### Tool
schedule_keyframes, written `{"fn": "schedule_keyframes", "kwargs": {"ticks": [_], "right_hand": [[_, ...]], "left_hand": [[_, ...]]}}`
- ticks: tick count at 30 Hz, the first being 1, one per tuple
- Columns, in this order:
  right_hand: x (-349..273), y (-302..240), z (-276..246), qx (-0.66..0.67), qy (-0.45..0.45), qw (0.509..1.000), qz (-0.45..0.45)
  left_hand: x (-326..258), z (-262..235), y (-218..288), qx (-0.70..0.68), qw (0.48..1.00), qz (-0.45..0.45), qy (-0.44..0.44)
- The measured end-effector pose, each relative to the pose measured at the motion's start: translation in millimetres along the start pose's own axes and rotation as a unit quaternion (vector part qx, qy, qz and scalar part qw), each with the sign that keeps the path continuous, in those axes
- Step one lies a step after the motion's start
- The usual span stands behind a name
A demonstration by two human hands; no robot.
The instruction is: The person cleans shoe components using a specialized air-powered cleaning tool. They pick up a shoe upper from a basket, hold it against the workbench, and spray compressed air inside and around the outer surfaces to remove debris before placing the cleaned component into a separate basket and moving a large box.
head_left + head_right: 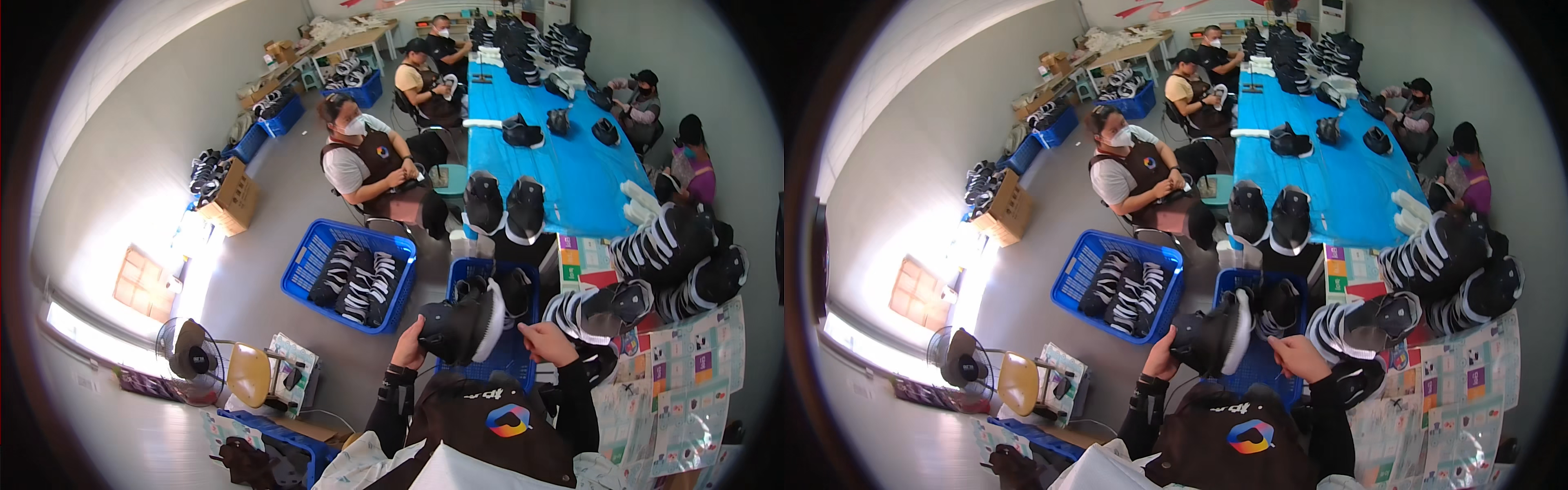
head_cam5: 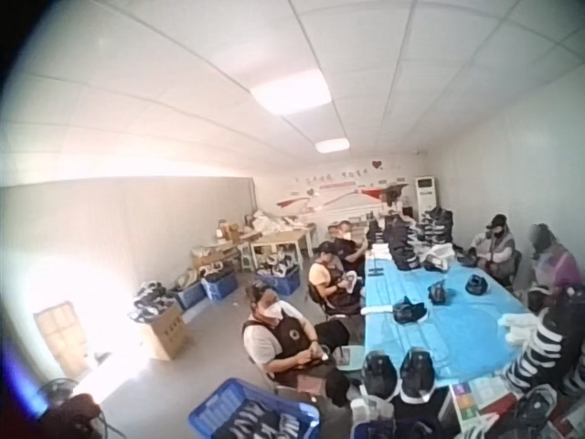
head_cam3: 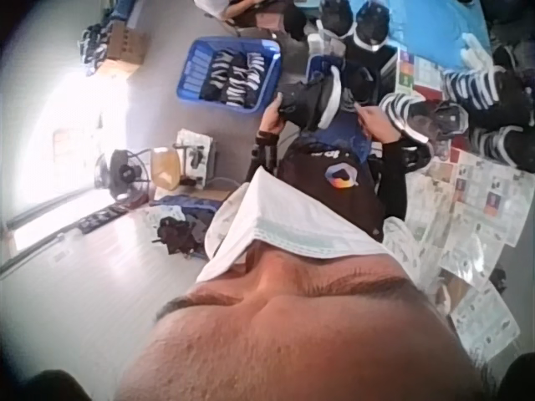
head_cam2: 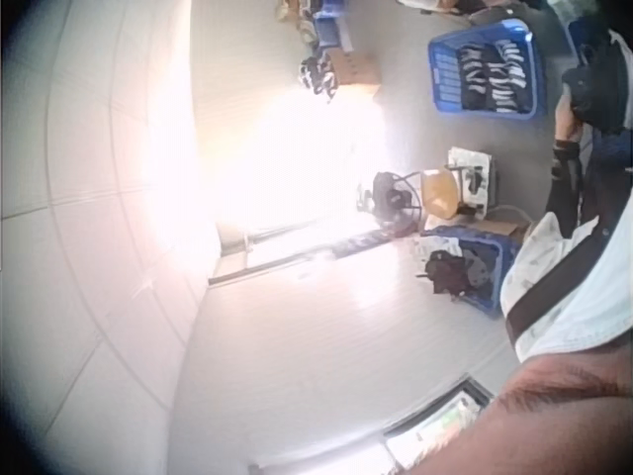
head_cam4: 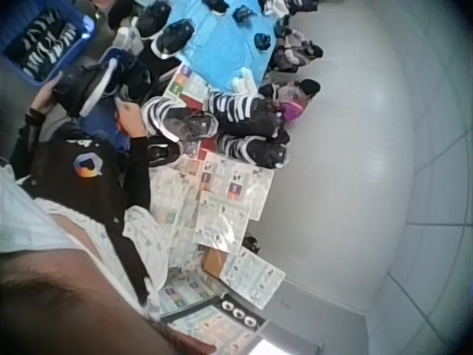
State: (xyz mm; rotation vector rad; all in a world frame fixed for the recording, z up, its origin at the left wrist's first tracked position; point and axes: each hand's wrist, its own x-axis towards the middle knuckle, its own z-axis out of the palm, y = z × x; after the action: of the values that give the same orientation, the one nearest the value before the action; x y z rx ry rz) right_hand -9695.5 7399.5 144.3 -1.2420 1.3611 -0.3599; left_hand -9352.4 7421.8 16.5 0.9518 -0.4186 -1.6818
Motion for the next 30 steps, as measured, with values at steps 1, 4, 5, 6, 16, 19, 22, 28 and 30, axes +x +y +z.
{"fn": "schedule_keyframes", "kwargs": {"ticks": [1, 4, 5, 6, 16, 19, 22, 28, 30], "right_hand": [[4, 12, 1, -0.044, 0.007, 0.999, 0.005], [12, 34, 16, -0.101, 0.022, 0.995, -0.014], [18, 48, 18, -0.115, 0.014, 0.993, -0.016], [20, 61, 21, -0.112, 0.013, 0.994, -0.009], [9, 147, 48, -0.035, 0.003, 0.999, 0.033], [7, 170, 57, 0.198, -0.036, 0.979, 0.046], [-21, 135, 63, 0.442, -0.145, 0.877, -0.120], [-49, 151, 70, 0.489, -0.158, 0.852, -0.098], [-63, 173, 69, 0.564, -0.183, 0.801, -0.087]], "left_hand": [[-3, 13, 6, -0.062, 0.997, -0.033, -0.016], [-2, 19, 3, -0.168, 0.980, -0.096, -0.049], [-3, 24, 6, -0.158, 0.980, -0.107, -0.053], [-2, 28, 9, -0.149, 0.979, -0.122, -0.060], [59, 0, -29, -0.113, 0.986, -0.110, -0.052], [85, -40, -53, -0.118, 0.983, -0.132, -0.042], [89, -70, -67, -0.033, 0.997, -0.071, -0.001], [82, -65, -84, 0.204, 0.972, -0.106, 0.055], [86, -59, -109, 0.230, 0.960, -0.144, 0.070]]}}
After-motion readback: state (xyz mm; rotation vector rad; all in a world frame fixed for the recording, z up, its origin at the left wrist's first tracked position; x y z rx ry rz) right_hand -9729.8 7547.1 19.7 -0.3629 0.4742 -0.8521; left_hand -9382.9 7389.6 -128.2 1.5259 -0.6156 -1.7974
